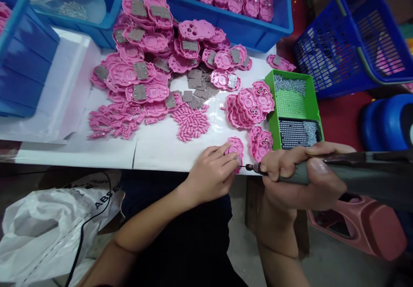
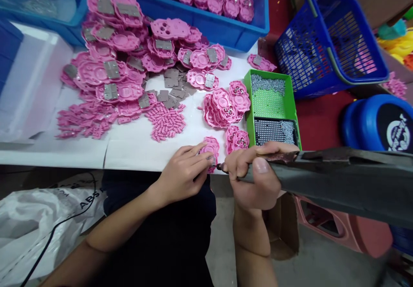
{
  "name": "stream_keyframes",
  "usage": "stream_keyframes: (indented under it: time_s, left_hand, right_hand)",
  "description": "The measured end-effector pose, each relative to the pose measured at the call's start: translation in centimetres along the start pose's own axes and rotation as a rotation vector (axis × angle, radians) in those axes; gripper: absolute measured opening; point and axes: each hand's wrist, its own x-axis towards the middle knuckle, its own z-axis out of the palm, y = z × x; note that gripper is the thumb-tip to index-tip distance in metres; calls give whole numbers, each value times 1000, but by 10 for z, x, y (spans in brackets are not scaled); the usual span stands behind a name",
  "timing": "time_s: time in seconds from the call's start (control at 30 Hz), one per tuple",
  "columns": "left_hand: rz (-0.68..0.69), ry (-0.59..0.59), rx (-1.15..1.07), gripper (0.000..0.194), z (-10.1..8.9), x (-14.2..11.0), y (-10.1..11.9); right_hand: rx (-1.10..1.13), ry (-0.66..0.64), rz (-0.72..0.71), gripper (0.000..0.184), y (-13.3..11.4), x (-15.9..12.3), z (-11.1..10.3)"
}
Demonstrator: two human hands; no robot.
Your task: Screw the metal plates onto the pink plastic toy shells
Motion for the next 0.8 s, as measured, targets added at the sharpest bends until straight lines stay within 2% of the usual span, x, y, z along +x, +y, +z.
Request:
stream_keyframes:
  time_s: [0.23,0.37,0.53,0.8]
  left_hand:
    - [-12,-57,-4,23,0,-2,-3]
    - [-13,-49,-17,22,-1,-1,-3]
    - [-44,-71,-34,23,-1,-1,-2]
    - [-57,-68,-41,22,0,-1,-2]
  right_hand:
    - [-4,-23,-14,20,2,0,3]
    - [-5,-9,-9,20,0,2,6]
    - [20,-64,-27,23,4,1,3]
    - [-69,-103,-73,15,8,-3,7]
